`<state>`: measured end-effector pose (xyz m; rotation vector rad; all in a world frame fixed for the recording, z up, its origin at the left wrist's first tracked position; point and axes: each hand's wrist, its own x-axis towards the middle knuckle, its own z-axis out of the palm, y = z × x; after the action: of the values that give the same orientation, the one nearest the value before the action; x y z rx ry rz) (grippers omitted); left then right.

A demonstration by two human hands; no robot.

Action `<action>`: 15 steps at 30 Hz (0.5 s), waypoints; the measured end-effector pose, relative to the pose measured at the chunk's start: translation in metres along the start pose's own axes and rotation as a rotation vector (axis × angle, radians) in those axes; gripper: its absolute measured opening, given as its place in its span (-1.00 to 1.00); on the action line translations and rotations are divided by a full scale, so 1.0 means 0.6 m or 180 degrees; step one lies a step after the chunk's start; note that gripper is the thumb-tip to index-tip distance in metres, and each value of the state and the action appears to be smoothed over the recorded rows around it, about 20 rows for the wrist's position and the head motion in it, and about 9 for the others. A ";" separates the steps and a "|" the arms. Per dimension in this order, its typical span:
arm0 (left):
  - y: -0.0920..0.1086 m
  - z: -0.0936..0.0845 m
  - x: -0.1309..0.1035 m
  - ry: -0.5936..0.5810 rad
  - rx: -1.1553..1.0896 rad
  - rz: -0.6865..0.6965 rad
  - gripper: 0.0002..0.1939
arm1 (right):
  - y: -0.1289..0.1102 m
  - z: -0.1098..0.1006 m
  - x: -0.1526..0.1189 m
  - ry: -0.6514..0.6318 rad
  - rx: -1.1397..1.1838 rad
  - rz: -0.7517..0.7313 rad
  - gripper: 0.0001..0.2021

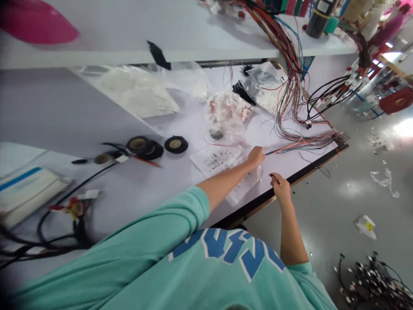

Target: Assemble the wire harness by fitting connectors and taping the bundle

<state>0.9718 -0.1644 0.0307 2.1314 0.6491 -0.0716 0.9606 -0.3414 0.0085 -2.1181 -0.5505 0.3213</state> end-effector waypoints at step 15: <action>-0.404 -0.120 -0.456 0.2531 -0.0484 -0.1108 -0.87 | -0.220 0.279 0.086 -0.1489 -0.2545 -0.1660 -0.46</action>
<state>0.6079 -0.1096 -0.0284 1.8361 1.4276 0.6439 0.8998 -0.1309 0.0220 -2.5218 -1.6949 0.3259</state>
